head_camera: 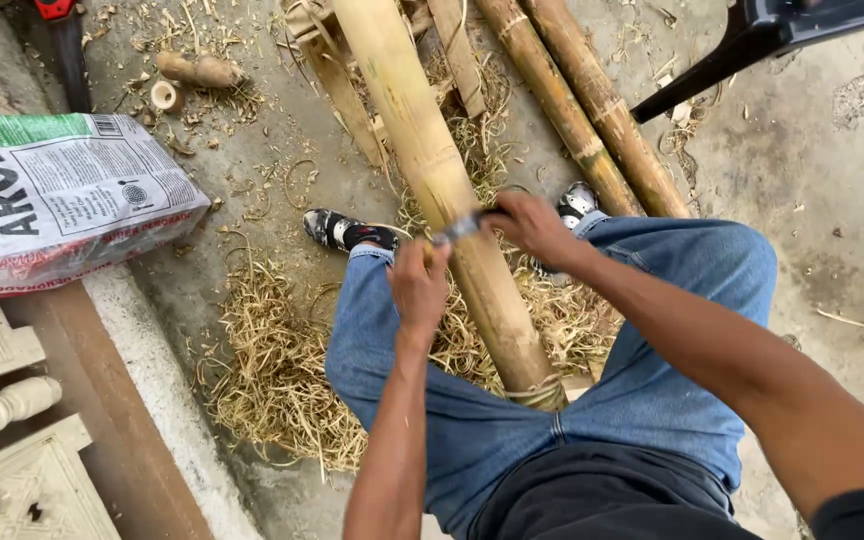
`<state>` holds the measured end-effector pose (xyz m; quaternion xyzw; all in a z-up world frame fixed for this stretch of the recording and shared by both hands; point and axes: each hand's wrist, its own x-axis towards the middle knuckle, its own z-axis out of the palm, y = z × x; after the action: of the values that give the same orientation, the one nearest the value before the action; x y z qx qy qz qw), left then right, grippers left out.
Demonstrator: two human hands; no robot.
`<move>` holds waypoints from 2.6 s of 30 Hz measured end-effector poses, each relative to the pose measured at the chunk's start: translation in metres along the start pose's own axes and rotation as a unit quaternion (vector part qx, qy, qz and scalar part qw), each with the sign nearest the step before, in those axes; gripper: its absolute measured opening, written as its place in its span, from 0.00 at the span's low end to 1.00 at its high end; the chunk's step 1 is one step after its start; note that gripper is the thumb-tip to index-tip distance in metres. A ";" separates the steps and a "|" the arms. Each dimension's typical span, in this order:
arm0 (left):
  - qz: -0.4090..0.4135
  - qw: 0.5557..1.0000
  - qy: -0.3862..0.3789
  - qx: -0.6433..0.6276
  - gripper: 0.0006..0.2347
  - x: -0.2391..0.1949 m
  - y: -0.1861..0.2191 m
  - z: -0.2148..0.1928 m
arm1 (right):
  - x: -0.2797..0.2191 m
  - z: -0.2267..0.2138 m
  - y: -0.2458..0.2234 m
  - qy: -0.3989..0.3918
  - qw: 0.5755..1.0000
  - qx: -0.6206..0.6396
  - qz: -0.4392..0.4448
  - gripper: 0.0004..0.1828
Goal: Scraping the outer layer of a bamboo pole using a curved knife.
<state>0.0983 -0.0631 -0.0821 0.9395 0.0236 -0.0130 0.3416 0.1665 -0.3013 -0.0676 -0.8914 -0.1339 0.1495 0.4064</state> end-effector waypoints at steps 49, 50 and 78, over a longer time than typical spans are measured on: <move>-0.012 0.996 0.061 0.057 0.15 0.161 -0.002 -0.014 | 0.148 -0.024 -0.004 0.125 0.988 -0.081 -0.043 0.21; 0.008 0.994 0.090 0.065 0.15 0.159 -0.003 -0.012 | 0.146 -0.022 -0.003 0.129 0.988 -0.079 -0.036 0.20; 0.055 0.993 -0.064 -0.082 0.14 -0.139 0.038 -0.030 | -0.175 0.024 -0.021 -0.138 0.976 -0.134 0.099 0.22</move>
<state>-0.0381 -0.0778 -0.0290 0.9054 -0.0488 -0.0519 0.4185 -0.0061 -0.3350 -0.0386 -0.9173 -0.1186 0.2916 0.2436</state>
